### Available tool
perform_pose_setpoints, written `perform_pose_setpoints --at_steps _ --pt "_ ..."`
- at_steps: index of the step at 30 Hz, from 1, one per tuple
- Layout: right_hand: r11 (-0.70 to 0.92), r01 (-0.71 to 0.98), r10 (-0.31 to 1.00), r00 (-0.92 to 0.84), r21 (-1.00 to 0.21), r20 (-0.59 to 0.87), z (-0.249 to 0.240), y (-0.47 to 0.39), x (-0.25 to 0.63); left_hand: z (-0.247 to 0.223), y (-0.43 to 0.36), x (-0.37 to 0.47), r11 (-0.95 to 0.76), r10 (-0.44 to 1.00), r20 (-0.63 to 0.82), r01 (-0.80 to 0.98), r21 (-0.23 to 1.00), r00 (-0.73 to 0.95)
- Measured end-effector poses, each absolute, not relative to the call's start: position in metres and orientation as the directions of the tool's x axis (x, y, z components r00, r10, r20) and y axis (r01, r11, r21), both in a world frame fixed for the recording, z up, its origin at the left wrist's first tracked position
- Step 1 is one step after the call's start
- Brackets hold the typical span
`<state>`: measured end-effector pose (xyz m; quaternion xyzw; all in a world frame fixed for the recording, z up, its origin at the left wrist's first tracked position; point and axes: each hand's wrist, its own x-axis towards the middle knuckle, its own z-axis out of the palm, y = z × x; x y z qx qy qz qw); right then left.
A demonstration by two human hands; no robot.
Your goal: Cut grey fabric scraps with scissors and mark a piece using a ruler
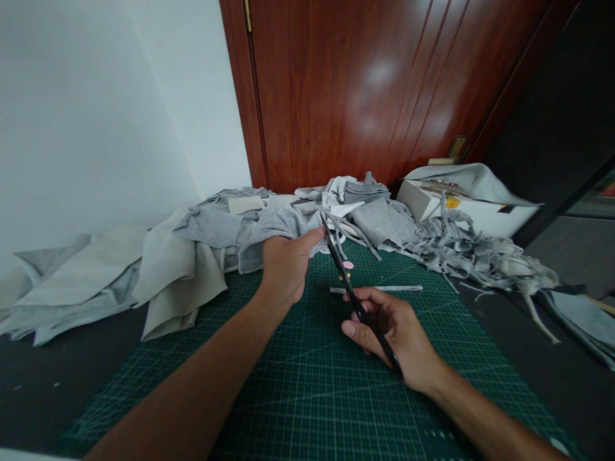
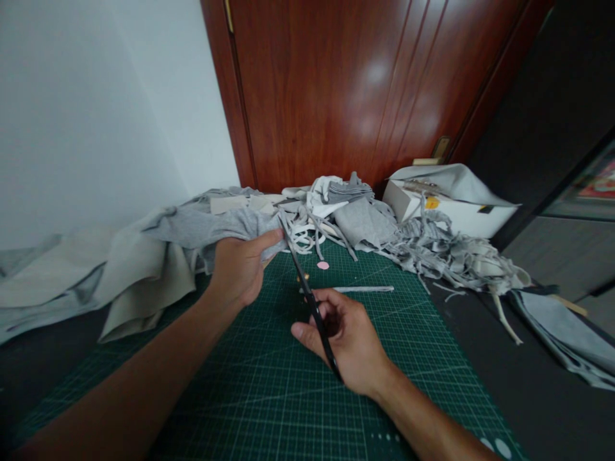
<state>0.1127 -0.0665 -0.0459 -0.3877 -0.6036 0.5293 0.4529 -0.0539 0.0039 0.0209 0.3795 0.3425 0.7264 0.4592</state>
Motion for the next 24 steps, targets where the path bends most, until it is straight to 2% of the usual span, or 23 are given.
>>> perform_pose_setpoints --at_steps 6,24 --pt "0.14 -0.002 0.95 -0.283 -0.99 0.135 -0.0473 -0.0669 0.1127 0.0258 -0.0014 -0.054 -0.301 0.949 0.203 -0.493 0.816 -0.243" --pt "0.162 0.006 0.95 -0.271 -0.987 0.154 -0.0442 -0.068 0.113 0.021 0.0008 -0.0507 -0.337 0.939 0.253 -0.469 0.816 -0.234"
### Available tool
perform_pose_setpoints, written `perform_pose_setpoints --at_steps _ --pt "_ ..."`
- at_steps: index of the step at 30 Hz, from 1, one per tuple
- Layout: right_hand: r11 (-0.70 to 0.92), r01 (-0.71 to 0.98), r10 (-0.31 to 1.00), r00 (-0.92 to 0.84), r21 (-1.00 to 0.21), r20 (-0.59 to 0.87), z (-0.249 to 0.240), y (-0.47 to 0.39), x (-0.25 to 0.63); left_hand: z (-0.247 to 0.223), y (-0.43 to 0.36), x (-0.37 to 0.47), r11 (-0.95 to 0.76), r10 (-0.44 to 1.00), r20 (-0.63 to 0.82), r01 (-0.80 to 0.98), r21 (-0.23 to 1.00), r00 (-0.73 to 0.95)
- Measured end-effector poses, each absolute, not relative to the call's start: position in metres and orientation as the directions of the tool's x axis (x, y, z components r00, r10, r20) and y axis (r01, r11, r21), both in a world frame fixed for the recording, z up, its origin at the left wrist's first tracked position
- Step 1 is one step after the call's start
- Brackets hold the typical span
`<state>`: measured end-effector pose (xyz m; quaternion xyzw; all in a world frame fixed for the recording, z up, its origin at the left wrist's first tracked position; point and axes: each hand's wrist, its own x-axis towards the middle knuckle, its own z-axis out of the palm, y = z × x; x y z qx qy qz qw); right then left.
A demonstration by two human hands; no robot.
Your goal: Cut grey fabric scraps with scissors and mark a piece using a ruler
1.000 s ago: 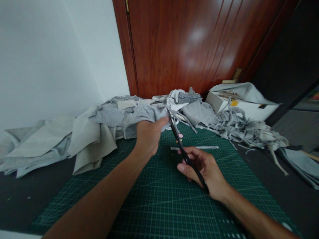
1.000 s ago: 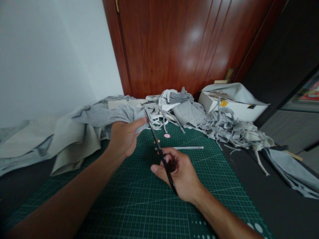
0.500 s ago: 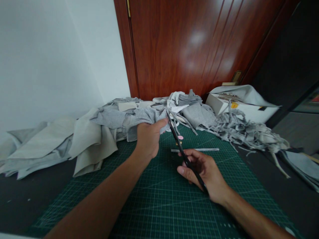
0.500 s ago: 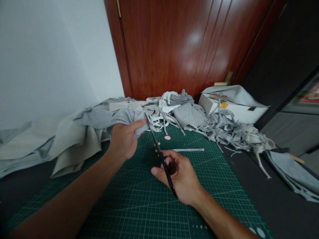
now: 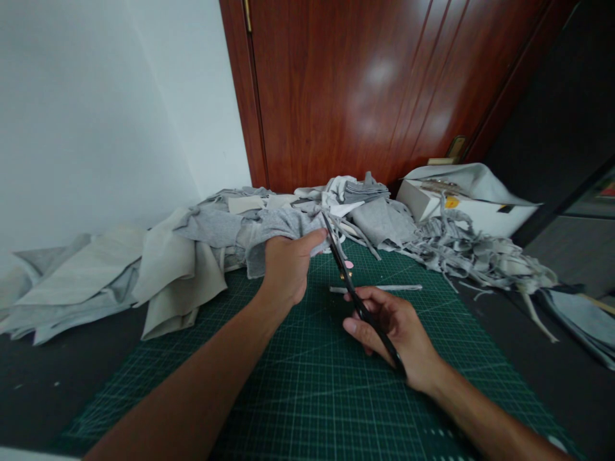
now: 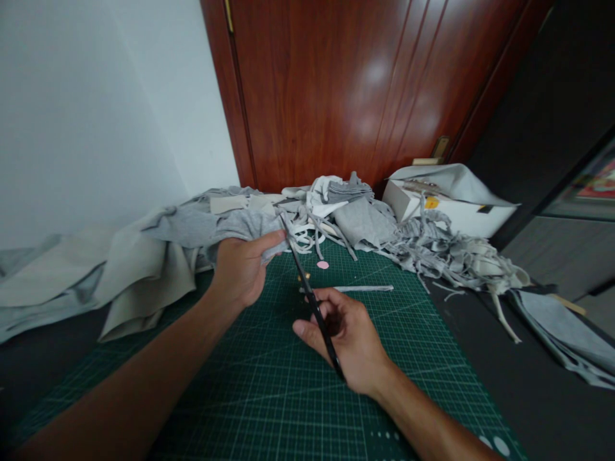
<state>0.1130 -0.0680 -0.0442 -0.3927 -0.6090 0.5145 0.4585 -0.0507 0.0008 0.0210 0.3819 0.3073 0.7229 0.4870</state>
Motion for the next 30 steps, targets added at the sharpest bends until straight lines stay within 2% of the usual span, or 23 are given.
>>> perform_pose_setpoints --at_steps 17,25,30 --pt "0.162 0.045 0.955 -0.261 -0.986 0.145 -0.0438 -0.0695 0.1151 0.0201 0.0015 -0.0516 -0.355 0.932 0.276 -0.444 0.823 -0.234" --pt "0.151 0.03 0.957 -0.255 -0.988 0.138 -0.0426 -0.0701 0.1132 0.0183 0.0025 -0.0528 -0.353 0.92 0.256 -0.342 0.871 -0.297" --pt "0.148 0.029 0.96 -0.246 -0.989 0.136 -0.0451 -0.07 0.114 0.0169 0.0033 -0.0532 -0.336 0.923 0.236 -0.34 0.878 -0.303"
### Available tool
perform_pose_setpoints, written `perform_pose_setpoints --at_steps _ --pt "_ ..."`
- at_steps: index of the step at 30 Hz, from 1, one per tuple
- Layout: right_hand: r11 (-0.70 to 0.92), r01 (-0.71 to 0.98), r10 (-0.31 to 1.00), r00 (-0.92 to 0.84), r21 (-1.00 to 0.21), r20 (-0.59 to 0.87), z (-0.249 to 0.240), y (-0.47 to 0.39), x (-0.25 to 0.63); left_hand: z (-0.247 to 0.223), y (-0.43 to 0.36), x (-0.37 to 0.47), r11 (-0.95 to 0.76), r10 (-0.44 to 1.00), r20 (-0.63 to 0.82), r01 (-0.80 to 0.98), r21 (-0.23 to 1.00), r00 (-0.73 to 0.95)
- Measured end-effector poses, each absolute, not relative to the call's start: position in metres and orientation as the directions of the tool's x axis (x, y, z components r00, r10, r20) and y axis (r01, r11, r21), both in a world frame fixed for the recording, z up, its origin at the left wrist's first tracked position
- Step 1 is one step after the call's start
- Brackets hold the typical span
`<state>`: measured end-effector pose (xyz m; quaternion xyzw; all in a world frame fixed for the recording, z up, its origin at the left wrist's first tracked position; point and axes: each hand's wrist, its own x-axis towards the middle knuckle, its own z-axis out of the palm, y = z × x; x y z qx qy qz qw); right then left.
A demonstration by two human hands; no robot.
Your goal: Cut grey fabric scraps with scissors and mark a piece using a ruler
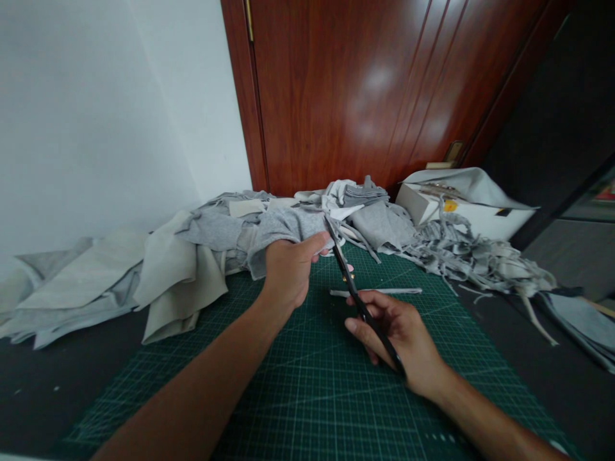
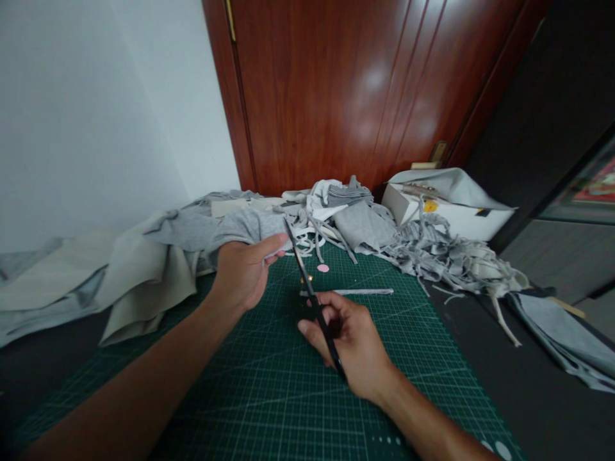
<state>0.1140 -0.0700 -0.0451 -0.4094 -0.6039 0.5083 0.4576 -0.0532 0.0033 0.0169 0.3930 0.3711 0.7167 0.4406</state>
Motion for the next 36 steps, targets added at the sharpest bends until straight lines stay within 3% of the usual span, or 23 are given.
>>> perform_pose_setpoints --at_steps 19,36 --pt "0.176 -0.096 0.953 -0.233 -0.98 0.194 -0.046 -0.069 0.116 0.006 -0.003 -0.047 -0.256 0.962 0.202 -0.346 0.903 -0.184" --pt "0.206 0.012 0.953 -0.23 -0.979 0.198 -0.04 -0.072 0.115 0.002 -0.002 -0.048 -0.25 0.966 0.213 -0.316 0.915 -0.145"
